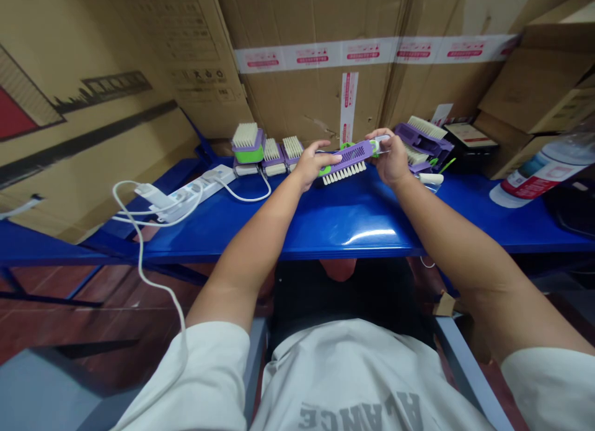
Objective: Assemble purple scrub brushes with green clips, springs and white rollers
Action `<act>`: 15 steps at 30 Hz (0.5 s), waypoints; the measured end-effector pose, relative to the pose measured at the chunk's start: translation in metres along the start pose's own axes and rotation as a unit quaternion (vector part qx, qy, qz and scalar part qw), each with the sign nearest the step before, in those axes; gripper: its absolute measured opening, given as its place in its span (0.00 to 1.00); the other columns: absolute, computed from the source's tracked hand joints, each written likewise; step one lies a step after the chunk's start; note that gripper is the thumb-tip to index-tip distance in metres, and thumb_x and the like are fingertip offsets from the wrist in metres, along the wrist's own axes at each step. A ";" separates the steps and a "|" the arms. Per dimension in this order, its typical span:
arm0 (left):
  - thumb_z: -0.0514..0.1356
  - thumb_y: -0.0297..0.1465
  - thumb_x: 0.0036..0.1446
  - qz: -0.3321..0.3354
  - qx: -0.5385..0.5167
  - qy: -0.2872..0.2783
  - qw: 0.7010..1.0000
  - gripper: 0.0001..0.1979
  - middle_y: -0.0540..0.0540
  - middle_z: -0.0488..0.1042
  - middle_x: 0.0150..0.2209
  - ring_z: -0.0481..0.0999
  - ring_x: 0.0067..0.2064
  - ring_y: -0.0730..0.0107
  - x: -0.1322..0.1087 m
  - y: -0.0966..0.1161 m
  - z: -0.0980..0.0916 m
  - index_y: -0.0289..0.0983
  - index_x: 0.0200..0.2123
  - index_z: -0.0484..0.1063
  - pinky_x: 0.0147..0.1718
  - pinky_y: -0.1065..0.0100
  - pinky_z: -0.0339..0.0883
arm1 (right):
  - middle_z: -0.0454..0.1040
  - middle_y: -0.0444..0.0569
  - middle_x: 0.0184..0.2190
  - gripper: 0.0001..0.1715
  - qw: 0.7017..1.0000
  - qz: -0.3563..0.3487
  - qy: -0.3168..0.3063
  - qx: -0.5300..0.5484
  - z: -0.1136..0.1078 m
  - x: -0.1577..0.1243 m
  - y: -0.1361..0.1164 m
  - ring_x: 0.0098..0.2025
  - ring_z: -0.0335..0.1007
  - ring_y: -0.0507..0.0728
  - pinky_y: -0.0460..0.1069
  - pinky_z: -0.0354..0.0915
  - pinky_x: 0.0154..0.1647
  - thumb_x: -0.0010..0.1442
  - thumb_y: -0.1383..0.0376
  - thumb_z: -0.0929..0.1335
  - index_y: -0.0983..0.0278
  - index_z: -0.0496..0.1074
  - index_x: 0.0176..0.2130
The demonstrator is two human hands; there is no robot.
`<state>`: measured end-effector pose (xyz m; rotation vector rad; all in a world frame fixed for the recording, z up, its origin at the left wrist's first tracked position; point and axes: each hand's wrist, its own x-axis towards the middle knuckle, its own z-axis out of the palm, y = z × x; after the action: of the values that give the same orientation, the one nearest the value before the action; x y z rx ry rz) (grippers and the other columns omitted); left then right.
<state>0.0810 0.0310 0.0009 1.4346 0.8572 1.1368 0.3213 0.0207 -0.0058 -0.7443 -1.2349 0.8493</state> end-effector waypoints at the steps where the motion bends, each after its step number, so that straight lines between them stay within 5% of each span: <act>1: 0.81 0.35 0.47 0.002 -0.002 0.000 1.000 0.41 0.44 0.87 0.46 0.89 0.55 0.51 0.000 0.000 0.000 0.39 0.64 0.75 0.65 0.50 0.76 | 0.75 0.46 0.37 0.26 1.000 -0.002 -0.001 -0.002 0.000 0.000 -0.001 0.39 0.77 0.59 0.53 0.76 0.38 0.67 0.37 0.72 0.55 0.70 0.39; 15: 0.81 0.37 0.46 0.004 0.009 -0.002 1.000 0.42 0.45 0.86 0.45 0.88 0.53 0.53 0.000 0.001 -0.001 0.39 0.63 0.74 0.63 0.52 0.76 | 0.75 0.47 0.39 0.26 1.000 -0.008 -0.015 0.000 -0.006 0.002 0.005 0.40 0.76 0.60 0.54 0.77 0.38 0.64 0.38 0.72 0.55 0.70 0.40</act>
<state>0.0802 0.0313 0.0016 1.4567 0.8607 1.1344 0.3263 0.0251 -0.0102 -0.7225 -1.2658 0.8498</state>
